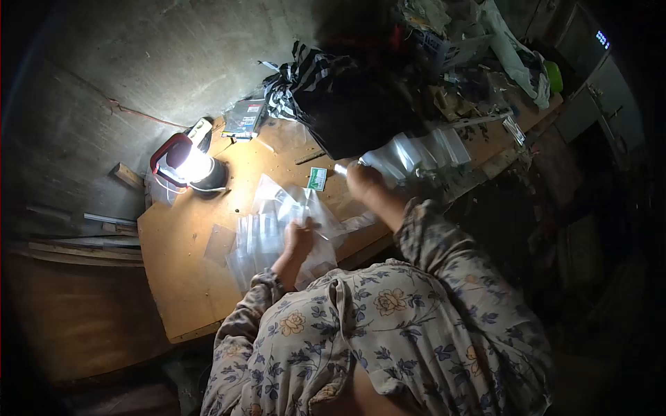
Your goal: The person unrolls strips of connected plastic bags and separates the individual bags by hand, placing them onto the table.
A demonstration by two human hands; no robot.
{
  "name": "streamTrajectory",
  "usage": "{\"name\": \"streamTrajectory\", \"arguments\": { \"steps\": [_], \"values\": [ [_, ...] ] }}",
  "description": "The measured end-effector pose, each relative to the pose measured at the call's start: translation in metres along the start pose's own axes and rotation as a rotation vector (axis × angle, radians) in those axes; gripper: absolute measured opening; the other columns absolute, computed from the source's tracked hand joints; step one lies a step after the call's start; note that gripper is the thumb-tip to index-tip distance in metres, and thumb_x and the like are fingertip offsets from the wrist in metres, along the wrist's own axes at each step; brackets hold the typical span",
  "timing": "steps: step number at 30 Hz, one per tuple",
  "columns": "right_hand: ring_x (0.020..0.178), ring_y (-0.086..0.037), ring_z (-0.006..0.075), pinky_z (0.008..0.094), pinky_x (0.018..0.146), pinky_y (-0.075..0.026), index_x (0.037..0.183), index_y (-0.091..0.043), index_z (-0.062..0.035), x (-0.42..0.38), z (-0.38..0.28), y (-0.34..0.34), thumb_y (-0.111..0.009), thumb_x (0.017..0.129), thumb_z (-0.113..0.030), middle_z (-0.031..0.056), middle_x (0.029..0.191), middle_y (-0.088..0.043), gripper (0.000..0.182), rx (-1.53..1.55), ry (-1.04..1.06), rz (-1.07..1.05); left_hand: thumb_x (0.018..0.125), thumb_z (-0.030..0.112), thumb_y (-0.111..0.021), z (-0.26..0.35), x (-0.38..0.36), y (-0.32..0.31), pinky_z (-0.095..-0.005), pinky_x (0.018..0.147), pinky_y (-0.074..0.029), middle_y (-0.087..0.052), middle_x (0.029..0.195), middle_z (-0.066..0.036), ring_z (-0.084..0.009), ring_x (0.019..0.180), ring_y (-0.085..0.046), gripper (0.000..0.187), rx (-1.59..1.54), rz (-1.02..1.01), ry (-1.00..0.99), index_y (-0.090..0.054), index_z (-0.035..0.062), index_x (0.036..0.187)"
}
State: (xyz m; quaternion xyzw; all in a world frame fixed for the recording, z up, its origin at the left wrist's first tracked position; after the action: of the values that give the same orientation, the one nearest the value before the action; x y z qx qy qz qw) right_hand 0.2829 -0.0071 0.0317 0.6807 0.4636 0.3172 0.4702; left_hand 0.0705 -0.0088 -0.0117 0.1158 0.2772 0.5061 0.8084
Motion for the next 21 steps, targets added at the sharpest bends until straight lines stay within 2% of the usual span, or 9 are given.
{"name": "streamTrajectory", "arguments": {
  "steps": [3, 4, 5, 6, 9, 11, 15, 17, 21],
  "values": [
    [0.064, -0.055, 0.0321, 0.0383, 0.059, -0.044, 0.068, -0.057, -0.0009, 0.013, -0.001, 0.128, -0.055, 0.059, -0.012, 0.0193, 0.069, -0.056, 0.014, 0.076, 0.200, 0.183, 0.081, 0.026, -0.042, 0.000, 0.010, 0.039, -0.0255, 0.051, -0.041, -0.057, 0.074, -0.008, -0.0125, 0.060, -0.050, 0.026, -0.202, -0.039, 0.000, -0.050, 0.0026, 0.089],
    [0.062, -0.055, 0.0324, 0.0385, 0.058, -0.044, 0.067, -0.057, -0.0009, 0.015, 0.004, 0.170, -0.054, 0.059, -0.011, 0.0194, 0.067, -0.056, 0.013, 0.040, 0.258, 0.253, 0.081, 0.028, -0.041, -0.004, 0.017, 0.060, -0.0272, 0.054, -0.043, -0.055, 0.076, -0.009, -0.0142, 0.065, -0.052, 0.028, -0.340, -0.133, -0.147, -0.049, 0.0029, 0.092],
    [0.061, -0.055, 0.0322, 0.0386, 0.058, -0.044, 0.068, -0.057, -0.0002, 0.019, 0.015, 0.208, -0.052, 0.059, -0.012, 0.0188, 0.067, -0.056, 0.015, 0.095, 0.275, 0.231, 0.081, 0.030, -0.042, 0.035, -0.008, 0.095, -0.0282, 0.055, -0.043, -0.054, 0.074, -0.008, -0.0151, 0.065, -0.052, 0.029, -0.276, -0.062, -0.078, -0.050, 0.0034, 0.090],
    [0.061, -0.056, 0.0300, 0.0364, 0.057, -0.044, 0.069, -0.056, 0.0007, 0.009, 0.019, 0.254, -0.052, 0.059, -0.015, 0.0174, 0.066, -0.056, 0.019, 0.136, 0.207, 0.263, 0.080, 0.029, -0.043, 0.044, -0.020, 0.127, -0.0292, 0.055, -0.044, -0.053, 0.074, -0.007, -0.0148, 0.065, -0.052, 0.027, -0.420, 0.001, 0.048, -0.051, 0.0031, 0.086],
    [0.061, -0.051, 0.0125, 0.0262, 0.050, -0.040, 0.093, -0.050, -0.0022, -0.004, 0.071, 0.330, -0.055, 0.064, -0.021, 0.0063, 0.074, -0.054, 0.035, 0.552, -0.028, 0.130, 0.076, 0.024, -0.047, 0.046, -0.043, 0.240, -0.0217, 0.052, -0.043, -0.052, 0.076, -0.004, -0.0116, 0.062, -0.050, 0.022, -0.312, 0.238, -0.264, -0.052, 0.0041, 0.085],
    [0.058, -0.048, 0.0103, 0.0237, 0.050, -0.038, 0.088, -0.052, -0.0040, -0.013, 0.106, 0.372, -0.054, 0.065, -0.017, 0.0031, 0.070, -0.053, 0.026, 0.589, -0.015, 0.294, 0.072, 0.018, -0.056, 0.049, -0.068, 0.304, -0.0204, 0.054, -0.039, -0.051, 0.082, -0.003, -0.0093, 0.064, -0.047, 0.025, -0.276, 0.468, -0.057, -0.051, 0.0003, 0.089],
    [0.060, -0.052, 0.0141, 0.0267, 0.054, -0.041, 0.086, -0.052, -0.0033, 0.003, 0.202, 0.352, -0.055, 0.061, -0.013, 0.0049, 0.070, -0.055, 0.026, 0.587, -0.134, 0.244, 0.073, 0.020, -0.057, 0.060, -0.114, 0.354, -0.0207, 0.048, -0.035, -0.048, 0.068, 0.001, -0.0069, 0.056, -0.043, 0.019, -0.425, 0.547, -0.135, -0.053, 0.0030, 0.082],
    [0.069, -0.053, 0.0172, 0.0302, 0.061, -0.042, 0.084, -0.052, -0.0044, 0.008, 0.241, 0.315, -0.054, 0.062, -0.015, 0.0068, 0.073, -0.055, 0.025, 0.223, -0.238, 0.217, 0.073, 0.020, -0.057, 0.039, -0.127, 0.377, -0.0211, 0.048, -0.034, -0.048, 0.066, 0.001, -0.0072, 0.055, -0.042, 0.017, -0.442, 0.558, -0.106, -0.053, 0.0038, 0.079],
    [0.086, -0.050, 0.0303, 0.0386, 0.072, -0.040, 0.097, -0.046, -0.0074, 0.022, 0.306, 0.188, -0.053, 0.067, -0.016, 0.0161, 0.091, -0.052, 0.033, -0.163, -0.226, 0.513, 0.075, 0.022, -0.055, 0.029, -0.129, 0.366, -0.0221, 0.048, -0.034, -0.048, 0.062, 0.001, -0.0080, 0.053, -0.042, 0.016, -0.150, 0.560, -0.019, -0.054, 0.0052, 0.075]
  ]
}}
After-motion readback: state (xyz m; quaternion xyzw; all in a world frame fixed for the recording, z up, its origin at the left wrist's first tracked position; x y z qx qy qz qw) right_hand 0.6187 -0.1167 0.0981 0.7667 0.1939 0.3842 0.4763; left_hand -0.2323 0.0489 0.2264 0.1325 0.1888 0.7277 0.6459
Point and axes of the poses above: each hand's wrist, its own x-axis towards the middle knuckle, its own y-axis out of the back of the hand, z = x × y, the point moved 8 cm from there along x, towards the middle knuckle
